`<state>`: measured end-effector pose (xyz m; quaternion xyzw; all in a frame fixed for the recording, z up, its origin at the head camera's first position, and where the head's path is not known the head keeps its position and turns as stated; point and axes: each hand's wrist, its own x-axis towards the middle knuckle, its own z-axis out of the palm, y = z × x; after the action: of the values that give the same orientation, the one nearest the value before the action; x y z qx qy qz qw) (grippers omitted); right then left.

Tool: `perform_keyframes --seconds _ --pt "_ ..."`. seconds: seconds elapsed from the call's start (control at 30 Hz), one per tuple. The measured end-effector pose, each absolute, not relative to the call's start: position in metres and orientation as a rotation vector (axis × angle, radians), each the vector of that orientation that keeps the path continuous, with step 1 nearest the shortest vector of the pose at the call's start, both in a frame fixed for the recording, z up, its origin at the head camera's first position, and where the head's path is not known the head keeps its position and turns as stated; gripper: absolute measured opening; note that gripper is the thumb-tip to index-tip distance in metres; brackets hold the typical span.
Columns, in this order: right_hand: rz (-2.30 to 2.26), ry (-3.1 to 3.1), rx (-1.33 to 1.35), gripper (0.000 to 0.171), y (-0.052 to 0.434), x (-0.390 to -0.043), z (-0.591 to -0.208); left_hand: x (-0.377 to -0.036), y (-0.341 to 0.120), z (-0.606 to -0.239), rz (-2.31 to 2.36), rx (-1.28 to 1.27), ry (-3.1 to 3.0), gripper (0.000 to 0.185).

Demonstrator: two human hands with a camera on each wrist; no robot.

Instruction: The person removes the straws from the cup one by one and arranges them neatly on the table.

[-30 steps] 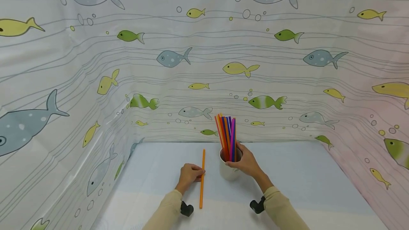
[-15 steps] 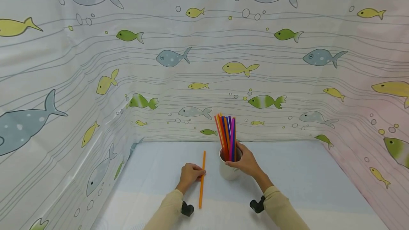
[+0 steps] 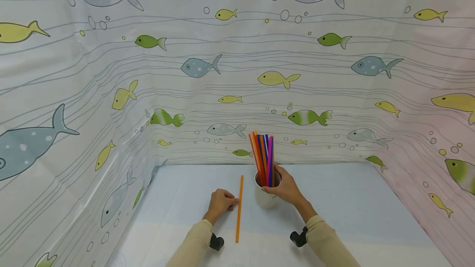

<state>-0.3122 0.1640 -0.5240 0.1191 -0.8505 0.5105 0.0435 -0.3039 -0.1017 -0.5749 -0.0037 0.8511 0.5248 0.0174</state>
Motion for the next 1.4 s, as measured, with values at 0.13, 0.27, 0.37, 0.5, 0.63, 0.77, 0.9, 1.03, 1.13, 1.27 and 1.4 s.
perform_keyframes --seconds 0.13,0.27,0.37,0.5,0.63,0.77,0.9,1.03,1.13,1.27,1.4 --pt "1.565 -2.593 0.363 0.104 0.165 -0.312 -0.524 -0.304 -0.102 -0.574 1.618 0.007 2.651 0.015" --pt "1.564 -2.594 0.370 0.107 0.165 -0.313 -0.523 -0.303 -0.102 -0.574 1.599 0.000 2.653 0.015" --pt "1.561 -2.604 0.368 0.111 0.165 -0.312 -0.524 -0.302 -0.104 -0.576 1.576 -0.003 2.657 0.015" --pt "1.567 -2.607 0.361 0.109 0.165 -0.312 -0.525 -0.302 -0.105 -0.577 1.555 0.005 2.660 0.015" --pt "1.569 -2.601 0.365 0.108 0.164 -0.311 -0.525 -0.301 -0.107 -0.576 1.554 0.011 2.656 0.015" --pt "1.578 -2.595 0.371 0.111 0.164 -0.311 -0.525 -0.303 -0.108 -0.574 1.554 0.020 2.653 0.015" --pt "1.589 -2.590 0.379 0.111 0.165 -0.312 -0.525 -0.307 -0.110 -0.572 1.556 0.054 2.679 0.014" --pt "1.601 -2.585 0.381 0.110 0.164 -0.312 -0.526 -0.316 -0.109 -0.563 1.596 0.095 2.693 0.013" --pt "1.606 -2.585 0.373 0.111 0.164 -0.312 -0.526 -0.323 -0.105 -0.548 1.640 0.129 2.707 0.013" --pt "1.588 -2.594 0.364 0.111 0.164 -0.312 -0.525 -0.328 -0.092 -0.524 1.726 0.210 2.717 0.012" --pt "1.603 -2.576 0.381 0.111 0.164 -0.313 -0.524 -0.327 -0.075 -0.504 1.830 0.314 2.664 0.014"
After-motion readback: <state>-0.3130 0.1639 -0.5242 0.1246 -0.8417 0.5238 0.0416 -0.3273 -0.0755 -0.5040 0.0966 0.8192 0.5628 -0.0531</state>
